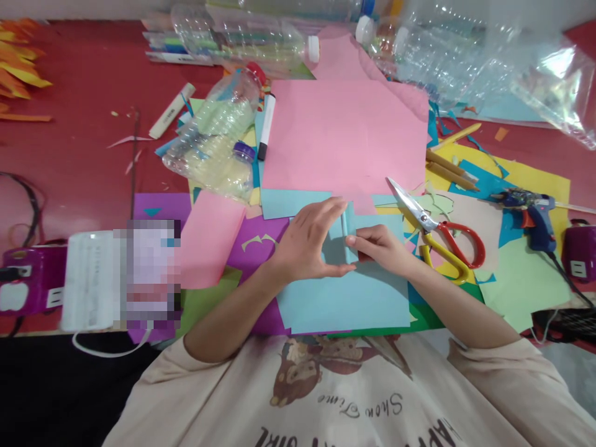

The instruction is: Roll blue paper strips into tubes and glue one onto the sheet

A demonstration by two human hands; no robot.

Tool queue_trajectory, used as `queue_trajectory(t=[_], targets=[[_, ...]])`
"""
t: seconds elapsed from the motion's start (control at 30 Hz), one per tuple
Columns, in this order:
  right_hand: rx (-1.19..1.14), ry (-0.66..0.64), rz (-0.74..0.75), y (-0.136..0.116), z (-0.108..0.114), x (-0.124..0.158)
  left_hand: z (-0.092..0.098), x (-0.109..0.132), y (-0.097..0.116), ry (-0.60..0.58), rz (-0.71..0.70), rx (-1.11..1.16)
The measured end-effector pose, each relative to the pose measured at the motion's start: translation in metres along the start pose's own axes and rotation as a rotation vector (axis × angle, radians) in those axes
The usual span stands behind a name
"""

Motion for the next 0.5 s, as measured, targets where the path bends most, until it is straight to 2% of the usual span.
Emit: queue_trajectory(t=[0.5], targets=[[-0.048, 0.013, -0.051, 0.0023, -0.0031, -0.0011, -0.0028, 0.0028, -0.0012, -0.027, 0.081, 0.014]])
Point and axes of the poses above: each hand's wrist, its own x-axis away from the middle knuckle, its own z-axis out of the back of the hand, y = z × x, the point moved 2 cm from there along -x, towards the middle knuckle, and after that the axes turned 3 degrees about z, right-handed, at the moved point
